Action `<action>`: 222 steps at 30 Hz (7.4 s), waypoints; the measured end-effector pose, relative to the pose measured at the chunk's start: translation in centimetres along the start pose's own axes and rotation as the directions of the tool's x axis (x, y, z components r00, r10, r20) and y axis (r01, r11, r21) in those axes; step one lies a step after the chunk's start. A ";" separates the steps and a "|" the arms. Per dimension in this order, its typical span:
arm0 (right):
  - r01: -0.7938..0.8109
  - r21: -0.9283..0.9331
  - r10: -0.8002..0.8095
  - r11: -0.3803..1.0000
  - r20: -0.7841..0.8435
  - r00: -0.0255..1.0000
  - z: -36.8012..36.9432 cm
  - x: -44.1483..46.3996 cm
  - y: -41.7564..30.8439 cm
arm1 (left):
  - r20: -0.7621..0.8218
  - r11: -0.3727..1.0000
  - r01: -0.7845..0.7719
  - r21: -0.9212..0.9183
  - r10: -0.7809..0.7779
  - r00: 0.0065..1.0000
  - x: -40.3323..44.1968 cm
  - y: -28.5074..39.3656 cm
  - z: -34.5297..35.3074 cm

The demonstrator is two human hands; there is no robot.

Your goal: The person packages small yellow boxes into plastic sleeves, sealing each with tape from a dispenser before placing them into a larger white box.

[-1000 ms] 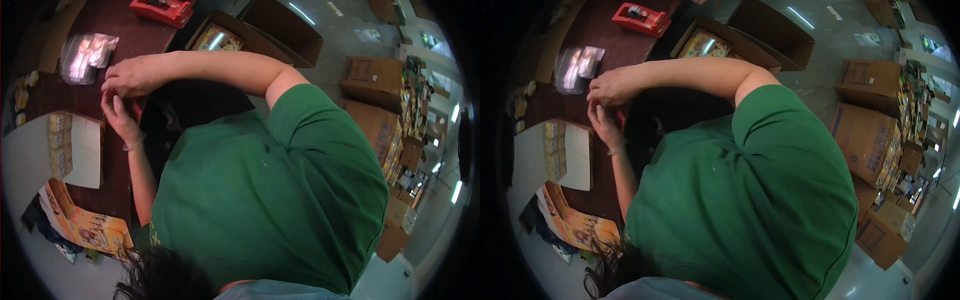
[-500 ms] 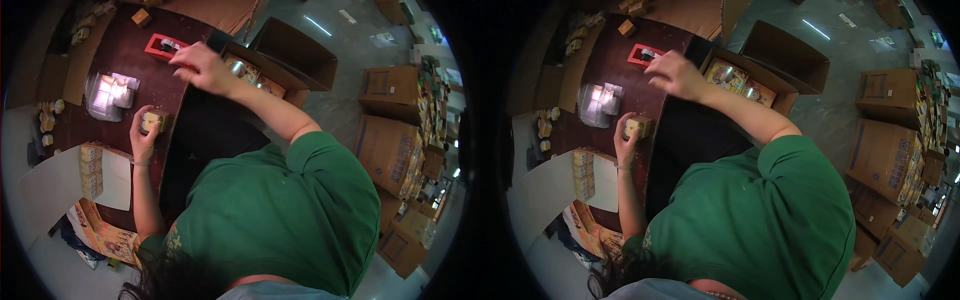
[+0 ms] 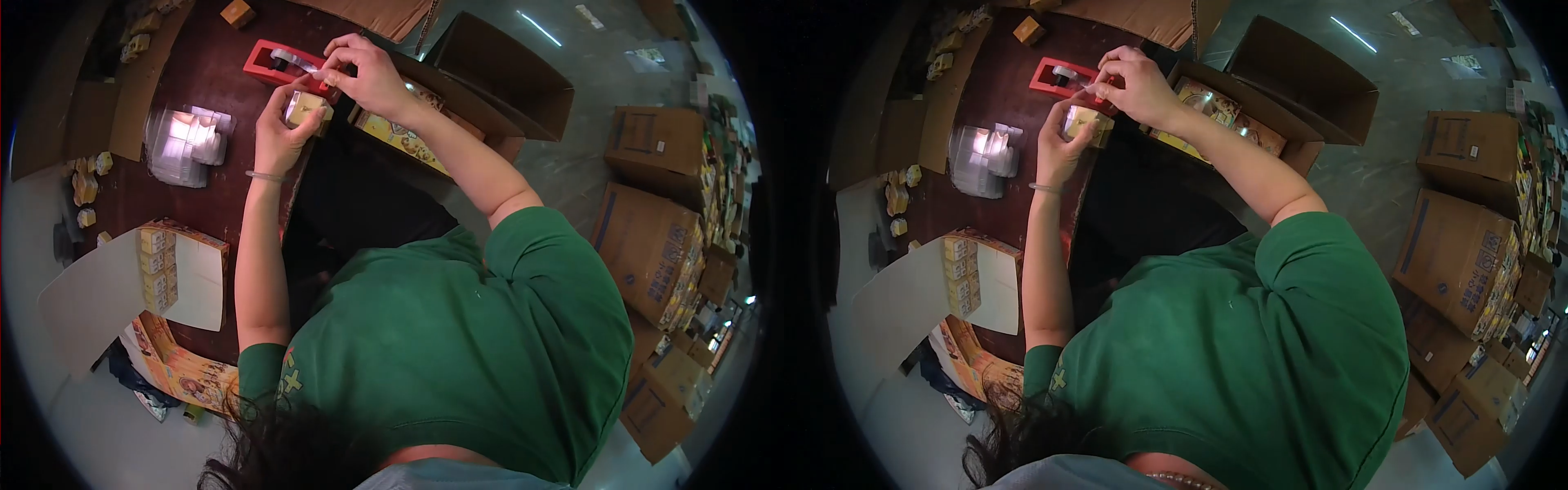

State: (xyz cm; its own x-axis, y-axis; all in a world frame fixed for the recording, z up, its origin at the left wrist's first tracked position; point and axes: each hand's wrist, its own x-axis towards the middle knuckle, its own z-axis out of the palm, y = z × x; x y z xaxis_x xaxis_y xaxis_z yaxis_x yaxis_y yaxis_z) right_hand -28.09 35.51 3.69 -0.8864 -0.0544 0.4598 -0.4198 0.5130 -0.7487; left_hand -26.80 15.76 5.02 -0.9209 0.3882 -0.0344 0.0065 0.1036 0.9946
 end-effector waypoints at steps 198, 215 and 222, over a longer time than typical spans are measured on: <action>-0.614 0.588 0.090 0.526 0.680 0.728 10.0 -1.7 -13.6 | 0.014 0.750 -0.032 -0.660 0.055 0.998 -16.6 -0.1 -7.7; -0.693 0.546 0.159 0.471 0.720 0.676 10.6 -2.6 -12.6 | -0.237 0.892 -0.044 -0.450 -0.072 0.969 -17.1 0.0 -6.2; -0.619 0.580 0.074 0.529 0.695 0.715 10.2 -3.5 -14.3 | -0.371 0.967 -0.010 -0.253 -0.088 0.925 -17.2 1.5 -6.2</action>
State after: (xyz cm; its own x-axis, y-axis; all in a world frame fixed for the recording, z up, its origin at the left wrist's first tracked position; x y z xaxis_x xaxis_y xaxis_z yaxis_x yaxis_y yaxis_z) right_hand -20.98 19.68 7.91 -0.8008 -0.5960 -0.0586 0.2130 -0.1920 -0.9580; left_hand -13.41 3.58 7.69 -0.9965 0.0104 -0.0827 -0.0834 -0.1349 0.9873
